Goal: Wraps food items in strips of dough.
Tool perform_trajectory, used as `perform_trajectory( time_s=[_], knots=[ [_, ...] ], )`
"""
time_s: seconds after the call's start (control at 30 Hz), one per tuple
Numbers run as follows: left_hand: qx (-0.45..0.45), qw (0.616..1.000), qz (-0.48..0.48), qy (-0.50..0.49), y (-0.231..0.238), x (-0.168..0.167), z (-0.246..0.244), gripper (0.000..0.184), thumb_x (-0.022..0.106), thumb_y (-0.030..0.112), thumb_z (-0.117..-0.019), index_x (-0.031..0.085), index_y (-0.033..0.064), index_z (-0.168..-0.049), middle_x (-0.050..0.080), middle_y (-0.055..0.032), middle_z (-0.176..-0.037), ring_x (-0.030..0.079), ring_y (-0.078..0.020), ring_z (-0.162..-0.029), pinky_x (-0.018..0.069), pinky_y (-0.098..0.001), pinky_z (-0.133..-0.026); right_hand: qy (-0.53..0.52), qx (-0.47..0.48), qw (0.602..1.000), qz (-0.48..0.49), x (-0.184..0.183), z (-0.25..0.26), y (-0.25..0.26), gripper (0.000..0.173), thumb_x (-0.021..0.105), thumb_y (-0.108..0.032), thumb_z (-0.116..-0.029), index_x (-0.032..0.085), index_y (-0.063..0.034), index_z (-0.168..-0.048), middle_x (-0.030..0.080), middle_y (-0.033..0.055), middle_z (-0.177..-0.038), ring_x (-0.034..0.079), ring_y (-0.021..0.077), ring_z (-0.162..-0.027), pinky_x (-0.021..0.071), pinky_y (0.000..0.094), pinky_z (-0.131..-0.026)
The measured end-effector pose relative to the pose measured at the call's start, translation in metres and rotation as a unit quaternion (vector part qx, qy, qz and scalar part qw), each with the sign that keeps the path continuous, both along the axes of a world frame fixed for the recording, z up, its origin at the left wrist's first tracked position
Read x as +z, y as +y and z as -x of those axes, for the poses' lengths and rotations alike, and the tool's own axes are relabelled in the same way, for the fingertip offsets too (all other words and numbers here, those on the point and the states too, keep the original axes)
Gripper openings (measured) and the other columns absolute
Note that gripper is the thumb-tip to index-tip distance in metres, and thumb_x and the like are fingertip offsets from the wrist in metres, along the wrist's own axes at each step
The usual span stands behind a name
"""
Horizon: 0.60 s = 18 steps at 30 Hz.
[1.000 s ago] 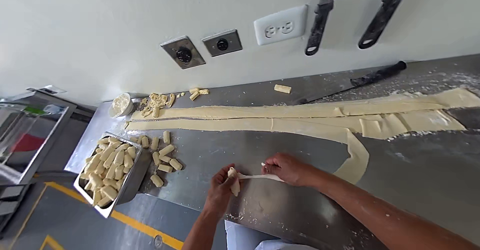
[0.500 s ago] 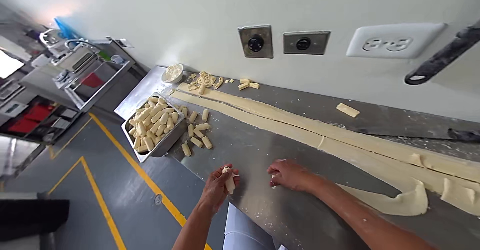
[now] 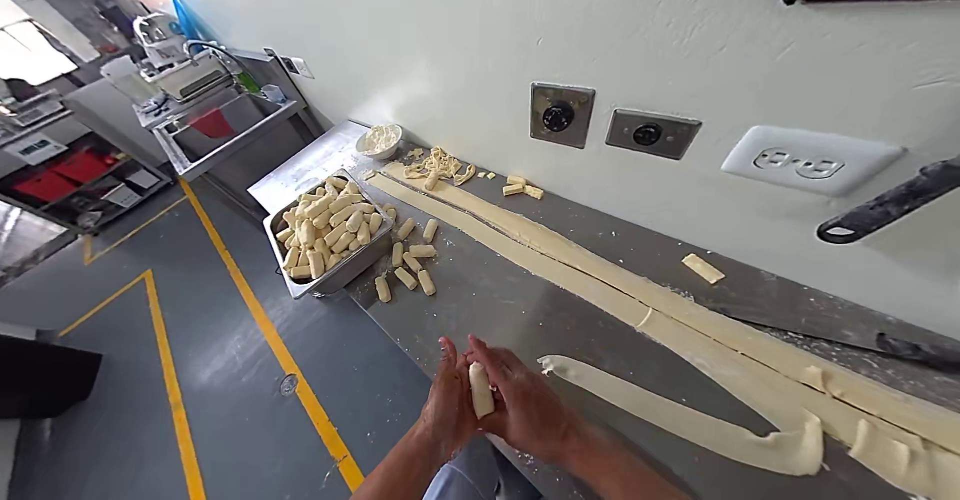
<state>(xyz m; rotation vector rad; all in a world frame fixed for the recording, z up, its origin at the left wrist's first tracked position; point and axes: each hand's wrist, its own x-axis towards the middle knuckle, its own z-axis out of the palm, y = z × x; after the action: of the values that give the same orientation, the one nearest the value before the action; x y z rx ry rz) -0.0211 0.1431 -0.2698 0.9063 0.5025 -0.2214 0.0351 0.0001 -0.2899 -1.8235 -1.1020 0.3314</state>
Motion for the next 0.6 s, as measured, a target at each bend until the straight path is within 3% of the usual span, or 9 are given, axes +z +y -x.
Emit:
perform_trajectory(
  time_s=[0.1,0.23,0.27,0.33,0.4,0.47,0.53,0.6],
  knots=[
    [0.018,0.998,-0.020,0.054,0.003,-0.002,-0.008,0.081,-0.004,0.060,-0.1038,0.048,0.0033,-0.130,0.071,-0.0050,-0.080,0.072,-0.0162,-0.073,0.0607,-0.0333,-0.067,-0.096,-0.085,0.989,-0.074,-0.017,0.015,0.014,0.090,0.088,-0.014,-0.0691,0.049,0.0089,-0.147,0.068,0.0212,-0.129,0.065,0.0342,-0.122,0.0485,0.0436,-0.110],
    [0.009,0.994,-0.040,0.103,0.017,-0.011,-0.018,0.076,0.000,0.057,-0.1060,0.053,0.0054,-0.124,0.066,-0.0018,-0.069,0.065,-0.0115,-0.058,0.0563,-0.0271,-0.055,-0.135,-0.105,0.982,-0.085,-0.032,0.019,0.034,0.087,0.085,-0.018,-0.0693,0.051,0.0083,-0.145,0.071,0.0161,-0.125,0.066,0.0283,-0.120,0.0441,0.0405,-0.113],
    [0.013,0.993,-0.046,0.104,0.020,-0.017,-0.019,0.074,0.002,0.055,-0.1070,0.054,0.0059,-0.121,0.066,-0.0016,-0.070,0.065,-0.0110,-0.058,0.0561,-0.0267,-0.055,-0.135,-0.104,0.983,-0.071,-0.034,0.019,0.039,0.089,0.086,-0.017,-0.0676,0.051,0.0085,-0.145,0.071,0.0166,-0.125,0.066,0.0296,-0.121,0.0437,0.0436,-0.113],
    [0.003,0.991,-0.097,0.088,0.032,-0.032,-0.024,0.068,0.003,0.049,-0.1093,0.054,0.0050,-0.118,0.064,-0.0005,-0.072,0.063,-0.0097,-0.059,0.0552,-0.0262,-0.056,-0.123,-0.092,0.988,-0.001,-0.033,0.019,0.043,0.106,0.093,-0.024,-0.0602,0.046,0.0096,-0.149,0.062,0.0227,-0.139,0.056,0.0397,-0.134,0.0388,0.0585,-0.114],
    [-0.004,0.970,-0.239,0.040,0.059,-0.048,-0.038,0.060,0.011,0.038,-0.1113,0.045,-0.0040,-0.137,0.057,-0.0013,-0.070,0.055,-0.0099,-0.053,0.0513,-0.0272,-0.052,-0.107,-0.110,0.984,0.087,-0.033,0.015,0.033,0.113,0.096,-0.030,-0.0578,0.044,0.0088,-0.150,0.048,0.0283,-0.152,0.043,0.0479,-0.143,0.0364,0.0667,-0.113],
    [0.010,0.911,-0.412,-0.011,0.101,-0.049,-0.066,0.056,0.027,0.033,-0.1093,0.034,-0.0099,-0.144,0.059,-0.0066,-0.081,0.057,-0.0141,-0.065,0.0534,-0.0330,-0.064,-0.112,-0.195,0.962,0.157,-0.041,0.001,0.004,0.082,0.087,-0.022,-0.0712,0.056,0.0048,-0.143,0.054,0.0271,-0.147,0.051,0.0460,-0.137,0.0436,0.0632,-0.110],
    [0.034,0.843,-0.536,-0.033,0.145,-0.044,-0.093,0.068,0.050,0.031,-0.1038,0.024,-0.0088,-0.152,0.062,-0.0225,-0.107,0.063,-0.0305,-0.094,0.0527,-0.0494,-0.087,-0.111,-0.280,0.929,0.213,-0.052,-0.017,-0.034,0.043,0.071,-0.005,-0.0877,0.067,0.0046,-0.129,0.066,0.0277,-0.127,0.063,0.0475,-0.119,0.0503,0.0628,-0.101],
    [0.013,0.776,-0.629,-0.036,0.175,-0.043,-0.121,0.079,0.064,0.019,-0.0960,0.019,-0.0073,-0.155,0.055,-0.0331,-0.128,0.058,-0.0444,-0.116,0.0481,-0.0592,-0.099,-0.123,-0.309,0.910,0.247,-0.066,-0.030,-0.066,0.030,0.065,0.001,-0.0901,0.073,0.0052,-0.119,0.069,0.0287,-0.112,0.066,0.0493,-0.107,0.0537,0.0624,-0.092]
  ],
)
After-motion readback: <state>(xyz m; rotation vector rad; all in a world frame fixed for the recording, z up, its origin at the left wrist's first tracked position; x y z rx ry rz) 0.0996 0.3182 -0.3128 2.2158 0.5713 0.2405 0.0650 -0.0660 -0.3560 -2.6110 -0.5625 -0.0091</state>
